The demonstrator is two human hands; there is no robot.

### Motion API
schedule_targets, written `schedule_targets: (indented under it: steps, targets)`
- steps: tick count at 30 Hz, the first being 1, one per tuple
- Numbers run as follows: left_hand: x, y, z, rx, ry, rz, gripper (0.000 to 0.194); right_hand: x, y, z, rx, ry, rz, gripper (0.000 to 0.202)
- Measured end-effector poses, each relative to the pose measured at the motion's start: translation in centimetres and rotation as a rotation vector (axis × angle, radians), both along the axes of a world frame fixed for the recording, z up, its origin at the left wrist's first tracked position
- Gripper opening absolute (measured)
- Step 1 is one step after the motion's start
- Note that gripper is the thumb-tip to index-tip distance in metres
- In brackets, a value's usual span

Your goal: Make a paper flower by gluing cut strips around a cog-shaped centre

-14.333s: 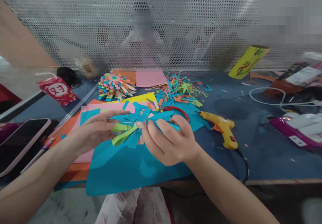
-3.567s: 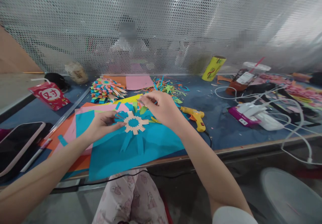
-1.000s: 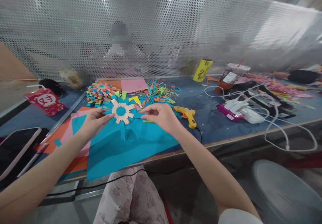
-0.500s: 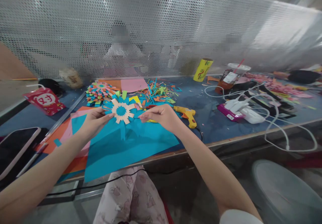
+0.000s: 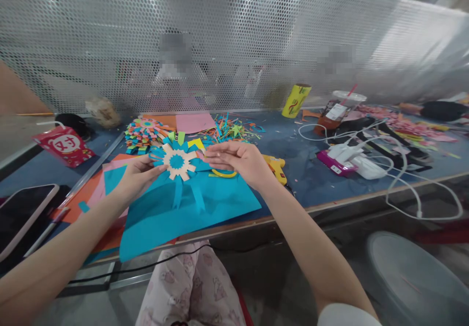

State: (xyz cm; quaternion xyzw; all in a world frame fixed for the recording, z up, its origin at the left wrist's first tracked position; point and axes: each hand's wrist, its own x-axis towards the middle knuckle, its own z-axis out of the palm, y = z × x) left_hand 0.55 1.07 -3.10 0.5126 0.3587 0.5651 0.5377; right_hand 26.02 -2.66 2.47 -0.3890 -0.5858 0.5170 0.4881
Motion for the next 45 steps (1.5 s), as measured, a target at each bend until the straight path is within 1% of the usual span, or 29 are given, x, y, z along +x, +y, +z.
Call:
schedule_targets:
  steps: [4,8,10,13,15,16,18,22,25,28,30,33,35,37,38,41,42,43,44,45]
  targets:
    - [0.1,-0.1,0.2,-0.012,-0.003,-0.013,0.034,0.0,-0.7,0.4,-0.007,-0.083,-0.036,0.028]
    - [0.3,-0.2,0.4,-0.025,-0.008,-0.012,0.036,0.6,-2.2,1.2,-0.01,-0.21,-0.039,0.034]
    - [0.3,-0.2,0.4,-0.022,0.003,-0.009,0.035,1.2,-3.3,1.6,0.01,-0.339,-0.053,0.041]
    - [0.2,-0.1,0.3,-0.005,0.028,-0.012,0.033,2.7,-5.4,2.1,0.074,-0.58,-0.138,0.051]
    - [0.1,-0.1,0.1,0.006,0.059,0.002,0.033,3.8,-6.9,2.3,0.068,-0.736,-0.17,0.055]
    - [0.1,0.0,0.0,0.013,0.072,0.007,0.033,4.3,-7.6,2.4,0.048,-0.797,-0.166,0.055]
    - [0.0,0.2,-0.3,0.03,0.096,0.008,0.033,5.4,-8.9,2.5,-0.012,-0.873,-0.112,0.052]
    - [-0.1,0.4,-0.6,0.053,0.124,0.002,0.034,7.4,-10.7,2.5,-0.131,-0.931,0.025,0.04]
    - [0.0,0.5,-0.6,0.052,0.12,-0.014,0.034,8.8,-11.6,2.5,-0.208,-0.956,0.067,0.037]
    - [0.0,0.6,-0.7,0.052,0.117,-0.02,0.035,9.6,-12.3,2.6,-0.223,-0.973,0.076,0.038]
    - [0.0,0.7,-0.8,0.045,0.125,-0.012,0.036,9.8,-12.6,2.7,-0.224,-1.01,0.09,0.034]
    - [-0.1,0.8,-0.9,0.036,0.137,-0.011,0.038,9.8,-12.6,2.9,-0.221,-1.138,0.149,0.025]
    - [-0.1,0.8,-0.9,0.037,0.15,-0.012,0.039,9.7,-12.6,2.9,-0.202,-1.255,0.15,0.02]
    - [-0.2,0.8,-0.8,0.049,0.198,-0.006,0.04,9.6,-12.6,2.8,-0.215,-1.371,0.097,0.026]
    - [-0.2,0.7,-0.7,0.057,0.241,-0.005,0.04,9.7,-12.7,2.8,-0.26,-1.415,0.084,0.033]
    - [-0.5,0.7,-0.7,0.117,0.411,-0.04,0.038,9.9,-13.0,2.5,-0.468,-1.431,0.116,0.052]
    - [-0.6,0.7,-0.8,0.146,0.464,-0.054,0.037,10.0,-13.0,2.3,-0.512,-1.422,0.134,0.056]
    - [-0.7,0.7,-0.8,0.174,0.508,-0.065,0.037,10.1,-13.0,2.2,-0.531,-1.419,0.149,0.058]
    - [-0.8,0.7,-0.9,0.197,0.545,-0.068,0.036,10.3,-12.9,2.0,-0.523,-1.417,0.162,0.056]
    - [-1.0,0.7,-0.9,0.213,0.579,-0.066,0.036,10.4,-12.7,1.9,-0.49,-1.412,0.172,0.048]
